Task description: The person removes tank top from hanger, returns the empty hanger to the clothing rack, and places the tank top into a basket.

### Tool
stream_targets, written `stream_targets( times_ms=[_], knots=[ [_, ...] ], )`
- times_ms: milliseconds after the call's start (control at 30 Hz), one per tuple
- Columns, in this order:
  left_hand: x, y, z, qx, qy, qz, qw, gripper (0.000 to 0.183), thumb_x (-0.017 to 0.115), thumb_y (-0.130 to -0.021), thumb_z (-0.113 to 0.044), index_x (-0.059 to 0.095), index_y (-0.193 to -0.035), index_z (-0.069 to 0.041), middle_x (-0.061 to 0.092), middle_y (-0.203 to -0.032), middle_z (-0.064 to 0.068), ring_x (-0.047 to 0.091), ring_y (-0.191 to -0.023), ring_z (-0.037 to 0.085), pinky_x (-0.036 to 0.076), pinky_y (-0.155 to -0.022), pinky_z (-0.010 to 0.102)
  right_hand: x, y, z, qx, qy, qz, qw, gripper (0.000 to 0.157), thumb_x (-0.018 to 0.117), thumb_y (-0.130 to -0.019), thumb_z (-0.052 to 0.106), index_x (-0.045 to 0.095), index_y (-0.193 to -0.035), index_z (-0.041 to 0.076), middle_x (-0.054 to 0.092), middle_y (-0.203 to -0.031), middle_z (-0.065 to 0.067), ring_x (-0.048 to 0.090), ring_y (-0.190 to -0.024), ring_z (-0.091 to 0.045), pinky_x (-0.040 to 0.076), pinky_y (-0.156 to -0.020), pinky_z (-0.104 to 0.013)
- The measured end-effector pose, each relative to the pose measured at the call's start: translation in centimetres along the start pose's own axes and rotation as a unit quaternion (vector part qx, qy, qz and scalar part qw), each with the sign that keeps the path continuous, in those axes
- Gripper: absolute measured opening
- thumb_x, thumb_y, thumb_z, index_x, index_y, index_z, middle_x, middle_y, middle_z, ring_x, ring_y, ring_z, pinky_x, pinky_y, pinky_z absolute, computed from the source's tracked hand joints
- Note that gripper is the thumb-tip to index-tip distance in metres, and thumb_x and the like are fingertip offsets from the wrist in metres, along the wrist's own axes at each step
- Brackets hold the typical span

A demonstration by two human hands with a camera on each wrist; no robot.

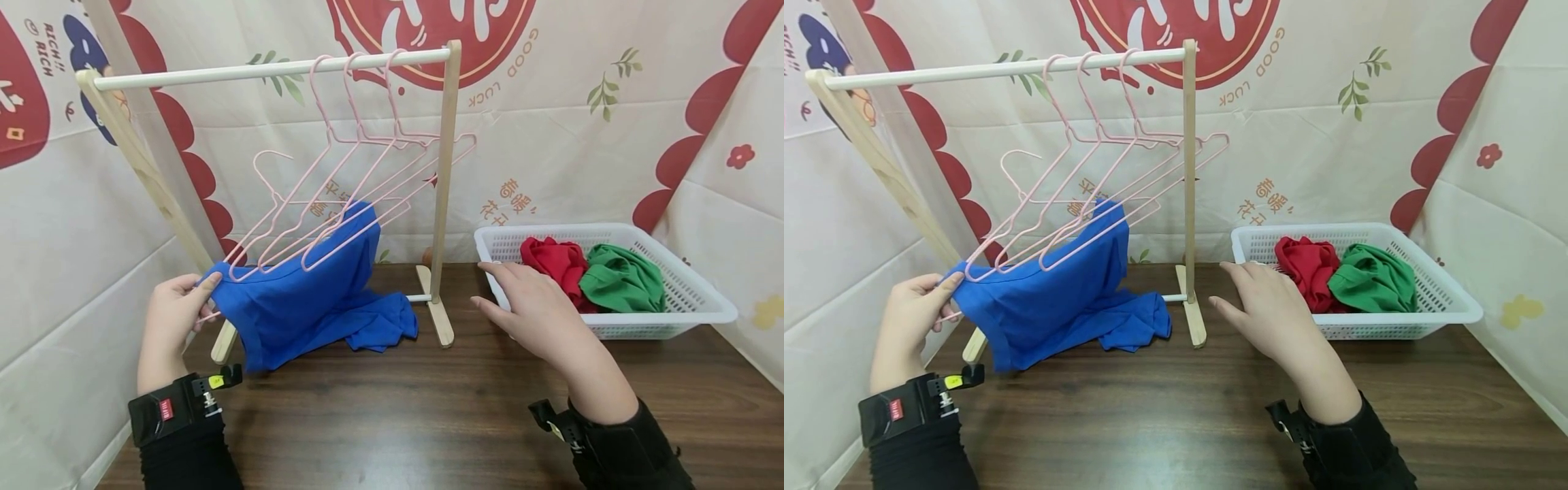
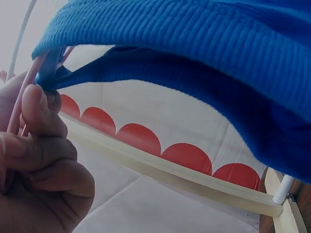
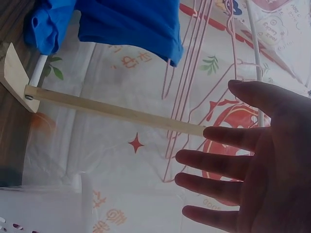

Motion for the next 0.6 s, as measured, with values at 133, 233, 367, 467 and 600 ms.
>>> stream_targets(
  times_ms=[133, 233, 367, 467, 600],
  knots=[
    [-0.04, -0.07, 0.22, 0.003, 0.029, 0.017, 0.9994, 0.039, 0.062, -0.094, -0.042, 0.062, -0.077, -0.007, 0.055, -0.053, 0.002, 0.048, -0.038, 0.015, 0.040, -0.038, 0.026, 0.06, -0.08, -0.09, 0.006, 0.002, 0.001, 1.000, 0.058, 0.063, -0.093, 0.041, 0.051, -0.137, 0.005, 0.055, -0.131, -0.020, 0.048, -0.122, -0.040, 0.035, -0.101, -0.058],
    [0.00, -0.10, 0.35, 0.002, 0.041, 0.039, 0.9984, 0.038, 0.062, -0.094, -0.042, 0.063, -0.076, -0.009, 0.056, -0.053, 0.003, 0.048, -0.037, 0.016, 0.039, -0.037, 0.026, 0.16, -0.16, -0.21, 0.010, 0.004, -0.001, 1.000, 0.058, 0.064, -0.093, 0.040, 0.051, -0.137, 0.004, 0.056, -0.130, -0.020, 0.049, -0.121, -0.040, 0.036, -0.100, -0.058],
    [0.15, -0.27, 0.58, 0.006, 0.054, 0.070, 0.9961, 0.033, 0.060, -0.096, -0.038, 0.065, -0.076, -0.013, 0.055, -0.052, 0.002, 0.047, -0.036, 0.015, 0.038, -0.036, 0.024, 0.34, -0.28, -0.31, 0.008, 0.002, -0.007, 1.000, 0.056, 0.064, -0.093, 0.038, 0.052, -0.136, 0.004, 0.057, -0.129, -0.020, 0.050, -0.120, -0.040, 0.037, -0.099, -0.058],
    [0.34, -0.43, 0.80, 0.012, 0.070, 0.090, 0.9935, 0.031, 0.059, -0.098, -0.034, 0.066, -0.074, -0.016, 0.054, -0.050, 0.000, 0.046, -0.036, 0.013, 0.037, -0.035, 0.023, 0.44, -0.36, -0.35, 0.004, -0.001, -0.013, 1.000, 0.055, 0.064, -0.093, 0.038, 0.053, -0.135, 0.005, 0.058, -0.128, -0.019, 0.051, -0.119, -0.039, 0.038, -0.098, -0.057],
    [0.74, -0.58, 0.86, 0.017, 0.089, 0.113, 0.9895, 0.030, 0.058, -0.099, -0.029, 0.066, -0.073, -0.017, 0.053, -0.050, -0.001, 0.045, -0.035, 0.010, 0.036, -0.034, 0.022, 0.48, -0.41, -0.43, 0.004, 0.002, -0.016, 1.000, 0.054, 0.064, -0.093, 0.038, 0.053, -0.135, 0.005, 0.058, -0.127, -0.019, 0.051, -0.120, -0.039, 0.038, -0.099, -0.057]
  ],
)
Point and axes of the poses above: each hand's wrist, its own y-axis away from the middle knuckle, its own x-axis out of the palm, z = x × y, the point moved 1 cm from there along -y, towards the middle knuckle
